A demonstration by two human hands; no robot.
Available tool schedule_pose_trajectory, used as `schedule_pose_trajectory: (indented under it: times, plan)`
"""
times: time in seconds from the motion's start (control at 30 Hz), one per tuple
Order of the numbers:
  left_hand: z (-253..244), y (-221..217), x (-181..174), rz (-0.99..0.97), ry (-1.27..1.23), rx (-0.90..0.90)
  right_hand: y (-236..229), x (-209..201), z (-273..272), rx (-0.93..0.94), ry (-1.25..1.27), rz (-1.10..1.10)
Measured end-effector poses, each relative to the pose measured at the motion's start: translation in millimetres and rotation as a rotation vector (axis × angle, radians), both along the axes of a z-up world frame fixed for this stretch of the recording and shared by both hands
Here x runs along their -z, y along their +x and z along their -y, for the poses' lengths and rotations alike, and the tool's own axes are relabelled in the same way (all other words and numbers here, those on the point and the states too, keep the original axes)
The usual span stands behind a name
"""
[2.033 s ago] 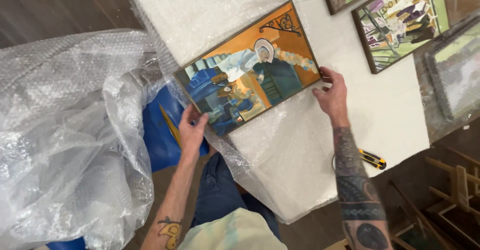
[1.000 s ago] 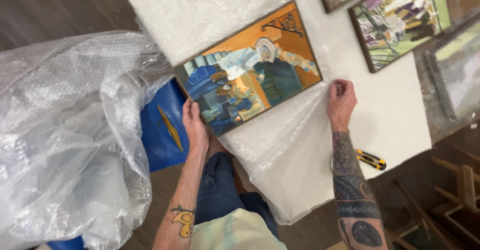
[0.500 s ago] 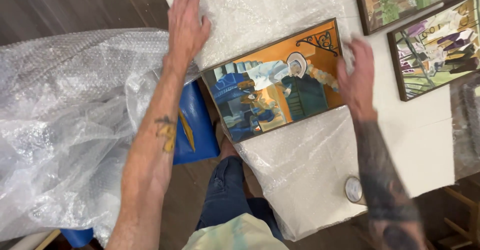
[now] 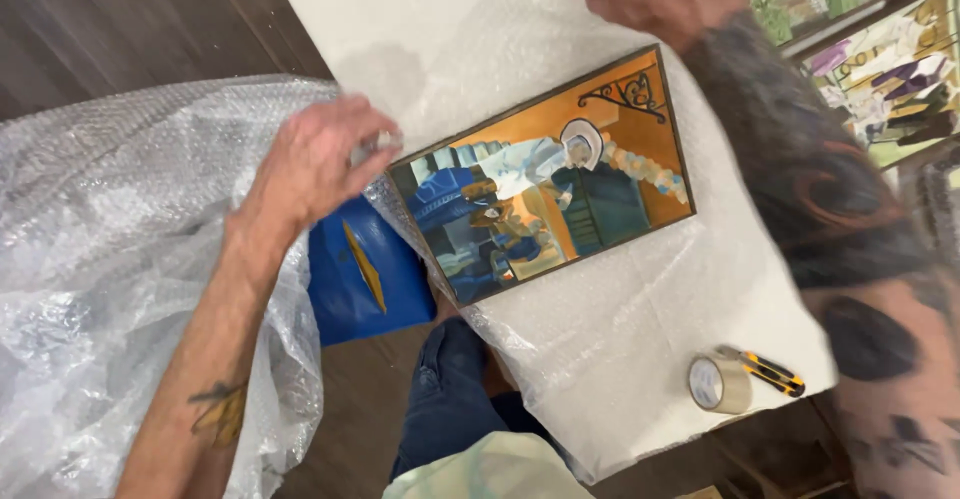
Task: Wrap framed artwork in bubble wrap and secure it with tape
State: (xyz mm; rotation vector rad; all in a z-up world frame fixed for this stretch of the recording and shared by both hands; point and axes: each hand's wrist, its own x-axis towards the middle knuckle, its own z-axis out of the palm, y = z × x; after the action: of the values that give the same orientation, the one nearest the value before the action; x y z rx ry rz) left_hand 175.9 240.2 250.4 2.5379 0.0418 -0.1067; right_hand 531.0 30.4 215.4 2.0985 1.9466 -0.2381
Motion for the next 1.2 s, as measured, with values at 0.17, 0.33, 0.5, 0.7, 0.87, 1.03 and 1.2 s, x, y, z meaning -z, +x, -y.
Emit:
schedule_pose_trajectory:
  times: [0.17, 0.33, 0.5, 0.7, 0.87, 1.03, 1.2]
  plan:
    - [64, -8, -46, -0.035, 0.213, 0.170, -23, -33, 4, -0.229, 0.256, -0.239]
    - [119, -30, -49, -0.049, 0.256, 0.205, -63, 25, 9, -0.380, 0.261, -0.074]
    - [94, -46, -19, -0.331, 0.900, 0.097, -50, -21, 37, -0.104, -0.024, -0.162]
    - [81, -46, -10, 0.057, 0.469, 0.177, -42, -95, 115, -0.162, -0.058, -0.073]
    - [75, -32, 28, 0.070, 0.481, 0.208, -37, -42, 194, -0.093, -0.111, -0.069]
    - [92, -78, 18, 0.021, 0.516, 0.083, -49, -29, 215, -0.033, 0.054, -0.066]
    - [119, -141, 53, -0.101, 0.404, -0.258, -53, -9, 237, 0.051, 0.098, -0.085]
